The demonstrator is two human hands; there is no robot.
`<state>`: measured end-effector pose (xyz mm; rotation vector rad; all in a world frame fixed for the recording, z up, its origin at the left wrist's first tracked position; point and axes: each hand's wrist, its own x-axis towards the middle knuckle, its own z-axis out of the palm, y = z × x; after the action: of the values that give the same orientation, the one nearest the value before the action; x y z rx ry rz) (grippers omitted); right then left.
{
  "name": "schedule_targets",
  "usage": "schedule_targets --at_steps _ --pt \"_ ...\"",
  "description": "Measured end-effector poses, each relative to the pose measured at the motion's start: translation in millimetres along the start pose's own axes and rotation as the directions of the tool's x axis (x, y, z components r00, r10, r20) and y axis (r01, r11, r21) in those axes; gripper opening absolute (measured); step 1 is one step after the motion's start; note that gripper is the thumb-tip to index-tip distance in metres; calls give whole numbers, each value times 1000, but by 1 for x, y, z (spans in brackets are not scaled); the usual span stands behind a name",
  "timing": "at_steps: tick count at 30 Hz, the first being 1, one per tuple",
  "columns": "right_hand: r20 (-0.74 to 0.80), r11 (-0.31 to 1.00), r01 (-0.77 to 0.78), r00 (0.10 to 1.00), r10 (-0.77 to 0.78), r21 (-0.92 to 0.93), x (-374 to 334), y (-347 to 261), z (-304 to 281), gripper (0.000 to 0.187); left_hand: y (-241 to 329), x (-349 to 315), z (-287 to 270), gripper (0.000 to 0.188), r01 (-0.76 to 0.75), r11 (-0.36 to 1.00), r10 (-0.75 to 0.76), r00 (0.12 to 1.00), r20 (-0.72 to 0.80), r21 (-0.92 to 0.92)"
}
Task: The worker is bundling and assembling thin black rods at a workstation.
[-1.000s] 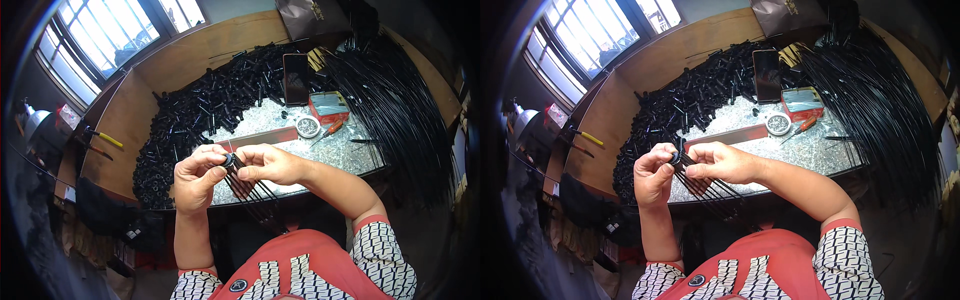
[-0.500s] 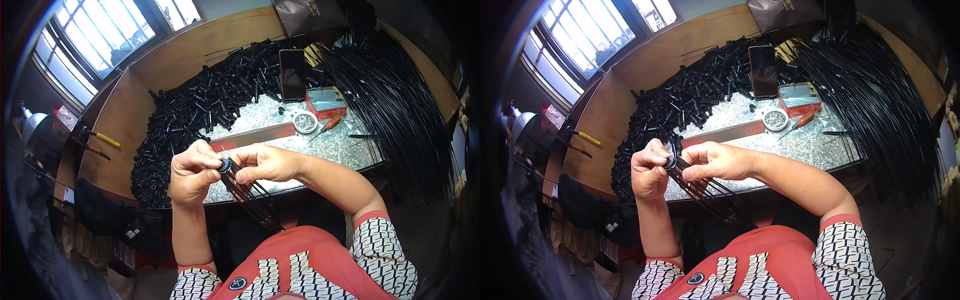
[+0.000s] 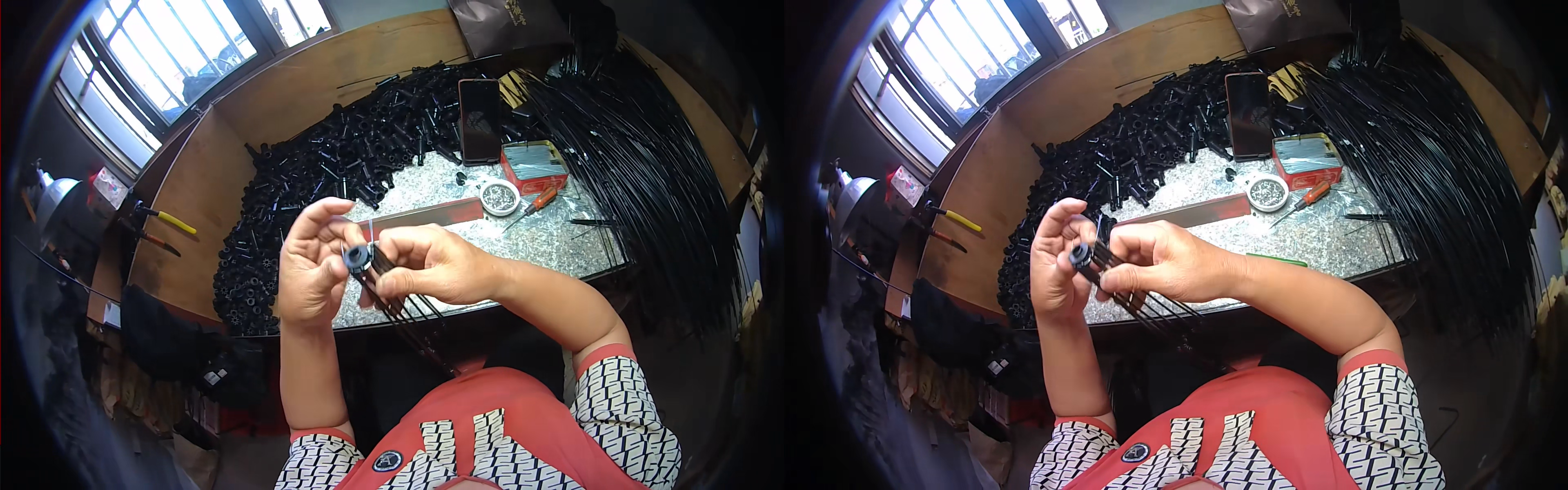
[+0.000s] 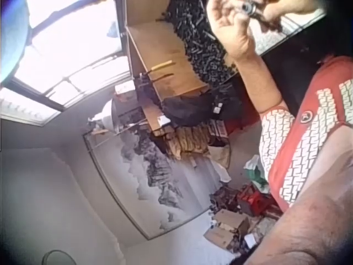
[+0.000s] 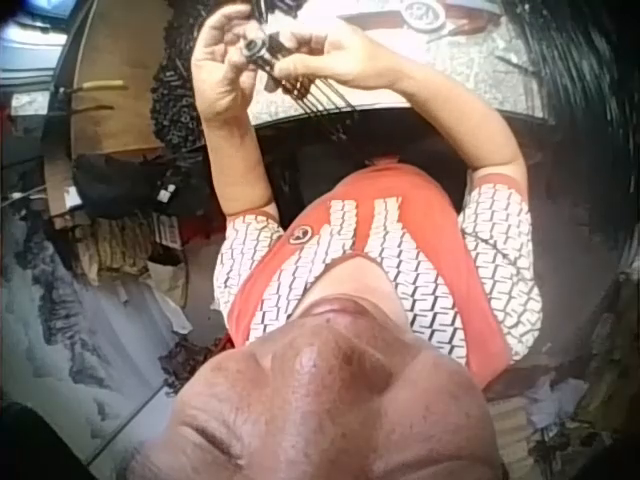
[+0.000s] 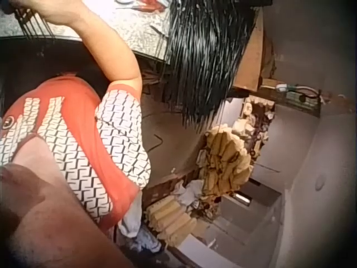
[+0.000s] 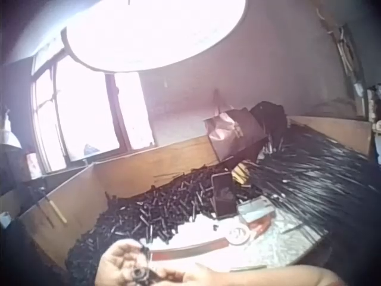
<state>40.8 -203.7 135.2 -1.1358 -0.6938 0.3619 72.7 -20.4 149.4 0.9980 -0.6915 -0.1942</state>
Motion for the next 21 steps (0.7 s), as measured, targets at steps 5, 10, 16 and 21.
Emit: schedule_targets --at_steps 5,10,16,21 --pt "-168 726 110 939 -299 -679 6 4 8 18 19 -23 23 42 13 875 123 961 -248 485" --pt "-137 583 183 876 -462 -792 15 22 15 23 22 -32 23 42 25 551 270 940 -207 834" --pt "-84 714 210 932 -353 -668 19 31 17 21 24 -44 7 36 -24 498 298 943 -145 867" --pt "-202 803 93 945 -257 -588 20 40 18 25 17 -46 5 31 13 585 292 929 -226 811"
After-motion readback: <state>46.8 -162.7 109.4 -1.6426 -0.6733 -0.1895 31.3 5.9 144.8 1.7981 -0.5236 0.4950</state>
